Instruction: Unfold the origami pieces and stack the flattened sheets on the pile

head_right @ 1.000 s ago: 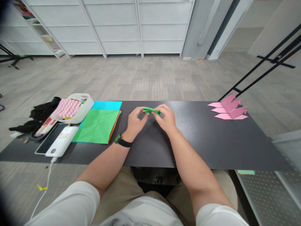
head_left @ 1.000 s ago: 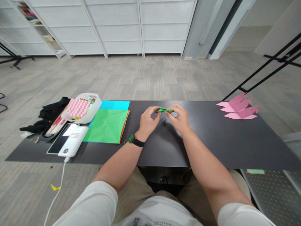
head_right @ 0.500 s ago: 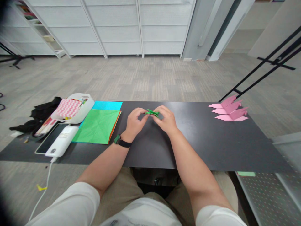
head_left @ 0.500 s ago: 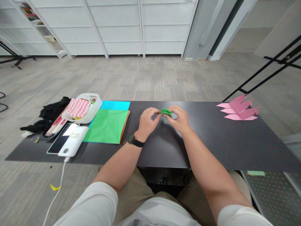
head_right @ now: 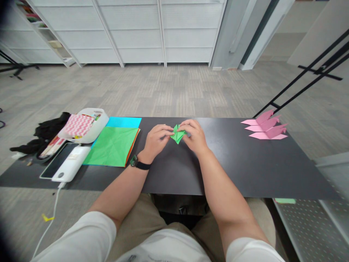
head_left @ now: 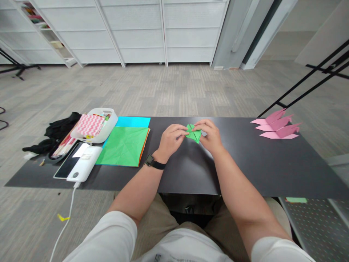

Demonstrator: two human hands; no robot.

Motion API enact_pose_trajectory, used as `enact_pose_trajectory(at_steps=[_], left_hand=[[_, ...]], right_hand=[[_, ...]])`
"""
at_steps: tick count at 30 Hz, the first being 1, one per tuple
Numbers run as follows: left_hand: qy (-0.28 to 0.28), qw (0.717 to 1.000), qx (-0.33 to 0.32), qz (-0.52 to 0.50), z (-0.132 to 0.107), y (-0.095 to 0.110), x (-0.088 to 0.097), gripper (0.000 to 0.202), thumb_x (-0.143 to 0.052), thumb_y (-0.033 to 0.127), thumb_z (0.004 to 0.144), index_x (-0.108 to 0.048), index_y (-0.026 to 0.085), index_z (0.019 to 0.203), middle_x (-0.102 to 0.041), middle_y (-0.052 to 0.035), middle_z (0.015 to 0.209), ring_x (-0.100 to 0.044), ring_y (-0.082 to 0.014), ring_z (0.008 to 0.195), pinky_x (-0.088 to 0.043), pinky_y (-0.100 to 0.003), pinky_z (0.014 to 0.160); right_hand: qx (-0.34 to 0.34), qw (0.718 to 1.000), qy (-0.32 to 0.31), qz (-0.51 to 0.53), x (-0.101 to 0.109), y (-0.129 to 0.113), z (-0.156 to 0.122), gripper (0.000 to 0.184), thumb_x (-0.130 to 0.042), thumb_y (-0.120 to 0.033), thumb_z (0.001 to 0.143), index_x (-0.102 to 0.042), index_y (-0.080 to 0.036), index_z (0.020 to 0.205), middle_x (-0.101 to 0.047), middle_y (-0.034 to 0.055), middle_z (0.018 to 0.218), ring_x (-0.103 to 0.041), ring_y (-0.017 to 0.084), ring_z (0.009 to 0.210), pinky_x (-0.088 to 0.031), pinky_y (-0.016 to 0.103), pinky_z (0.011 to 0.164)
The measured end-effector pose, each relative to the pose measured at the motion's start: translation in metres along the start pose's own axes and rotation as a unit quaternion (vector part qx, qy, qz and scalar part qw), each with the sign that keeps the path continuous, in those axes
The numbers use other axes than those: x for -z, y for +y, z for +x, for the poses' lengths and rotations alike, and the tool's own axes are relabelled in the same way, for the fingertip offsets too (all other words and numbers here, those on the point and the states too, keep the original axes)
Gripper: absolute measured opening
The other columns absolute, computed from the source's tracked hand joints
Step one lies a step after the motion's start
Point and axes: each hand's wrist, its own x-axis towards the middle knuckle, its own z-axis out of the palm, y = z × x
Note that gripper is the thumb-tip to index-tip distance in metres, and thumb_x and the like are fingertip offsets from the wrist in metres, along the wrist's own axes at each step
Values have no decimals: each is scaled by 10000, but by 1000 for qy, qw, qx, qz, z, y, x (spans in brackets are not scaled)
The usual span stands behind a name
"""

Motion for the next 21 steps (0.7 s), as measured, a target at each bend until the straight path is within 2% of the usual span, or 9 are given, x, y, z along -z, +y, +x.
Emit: enact_pose_trajectory(at_steps=[6,10,13,18,21], left_hand=[[-48,992,69,-96,3,3,2,165,-701,141,925,-777,265,1004,-789,-69,1286,-738,-250,1215,-550,-497,1110],[-73,980,96,-155,3,2,2,95,-741,190,920,-753,247,995,-807,-76,1210,-761,-249,1155,-558,-472,1089],[-64,982,91,-155,2,-2,0,98,-774,200,896,-740,237,980,-802,-78,1163,-754,-238,1116,-559,-436,1063],[-17,987,103,-124,1,-5,-1,363,-797,156,853,-731,247,1197,-770,-62,1105,-736,-214,1048,-562,-387,1015],[-20,993,72,-93,2,-1,1,254,-772,144,882,-780,263,1107,-759,-42,1043,-724,-198,1000,-567,-365,956]], right_hand=[[4,1000,10,29,2,4,-1,170,-764,-185,888,-823,-337,939,-720,42,1124,-702,249,1055,-572,458,955],[4,1000,6,28,5,6,0,164,-788,-204,870,-841,-357,896,-693,46,1166,-673,269,1138,-570,491,1007],[3,1000,-5,29,7,7,1,171,-791,-207,871,-846,-368,885,-683,51,1176,-662,275,1156,-571,502,1016],[-20,999,-20,22,9,4,2,75,-812,-278,880,-838,-347,896,-721,49,1133,-687,257,1081,-583,463,963],[-23,999,-33,25,9,-1,3,51,-781,-325,917,-829,-330,900,-761,46,1018,-714,243,969,-586,432,905]])
